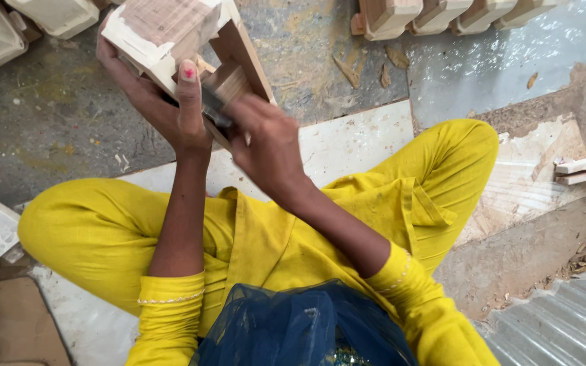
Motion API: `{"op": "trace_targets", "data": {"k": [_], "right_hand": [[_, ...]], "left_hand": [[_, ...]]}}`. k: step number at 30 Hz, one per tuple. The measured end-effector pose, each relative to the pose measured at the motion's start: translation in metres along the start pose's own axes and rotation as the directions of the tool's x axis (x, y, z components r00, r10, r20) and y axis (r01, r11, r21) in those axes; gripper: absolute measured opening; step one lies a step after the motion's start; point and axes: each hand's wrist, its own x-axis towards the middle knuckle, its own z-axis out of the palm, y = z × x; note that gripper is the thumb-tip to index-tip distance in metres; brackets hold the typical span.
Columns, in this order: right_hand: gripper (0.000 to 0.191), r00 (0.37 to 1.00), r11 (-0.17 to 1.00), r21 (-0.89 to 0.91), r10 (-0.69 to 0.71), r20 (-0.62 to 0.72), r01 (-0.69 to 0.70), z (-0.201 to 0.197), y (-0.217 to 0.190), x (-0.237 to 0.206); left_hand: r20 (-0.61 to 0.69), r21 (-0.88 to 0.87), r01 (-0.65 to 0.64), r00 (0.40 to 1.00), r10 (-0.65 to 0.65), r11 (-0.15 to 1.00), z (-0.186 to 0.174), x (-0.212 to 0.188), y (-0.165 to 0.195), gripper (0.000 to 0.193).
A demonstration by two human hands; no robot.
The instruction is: The person sits on the floor sanding small wooden boxes with a sanding block, rubbing the outer surfaces, edges and inner rim of each box, then setting finished boxes aside and picking up the next unfinished box to sand.
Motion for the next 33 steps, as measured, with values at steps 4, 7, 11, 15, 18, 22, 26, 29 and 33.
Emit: {"op": "trace_targets", "data": {"k": [4,7,11,15,18,22,26,29,33], "right_hand": [[0.027,0.996,0.998,-0.033,0.044,-0.078,-0.046,0.001,-0.004,0.000],[0.023,0.998,0.998,0.049,0.046,0.036,-0.048,0.001,-0.002,0.000],[0.027,0.993,0.999,0.009,-0.032,-0.112,0.034,0.002,0.006,0.003],[0.027,0.994,0.985,-0.140,-0.104,-0.026,0.099,0.006,0.012,0.001],[0.027,0.990,0.988,-0.082,-0.134,-0.036,0.130,0.008,0.011,0.000],[0.028,0.985,0.984,-0.098,-0.157,-0.073,0.150,0.006,0.003,0.007],[0.023,0.991,0.994,-0.048,-0.103,-0.084,0.099,0.000,-0.007,0.014],[0.017,0.995,0.994,-0.065,-0.094,-0.020,0.093,-0.003,-0.007,0.013],[0.021,0.994,0.995,0.027,-0.094,0.055,0.093,-0.006,0.001,0.009]], "left_hand": [[0.005,0.018,-0.029,1.000,0.029,0.999,0.001,-0.002,-0.005,0.096],[0.010,-0.025,-0.043,0.999,0.043,0.999,0.005,-0.003,-0.009,0.096],[-0.082,-0.078,0.003,0.997,-0.010,0.997,0.010,-0.001,-0.013,0.105],[-0.028,-0.066,0.000,1.000,-0.002,0.998,0.011,-0.001,-0.010,0.101],[-0.039,-0.072,0.005,0.999,-0.008,0.997,0.009,0.000,-0.004,0.098],[-0.061,-0.055,0.082,0.994,-0.085,0.995,0.006,0.005,0.003,0.105],[-0.054,-0.058,0.024,0.998,-0.027,0.998,0.005,0.007,0.007,0.100],[-0.015,-0.073,0.016,1.000,-0.017,0.997,0.005,0.007,0.007,0.100],[0.003,-0.077,0.034,0.999,-0.034,0.996,0.001,0.005,0.004,0.102]]}}
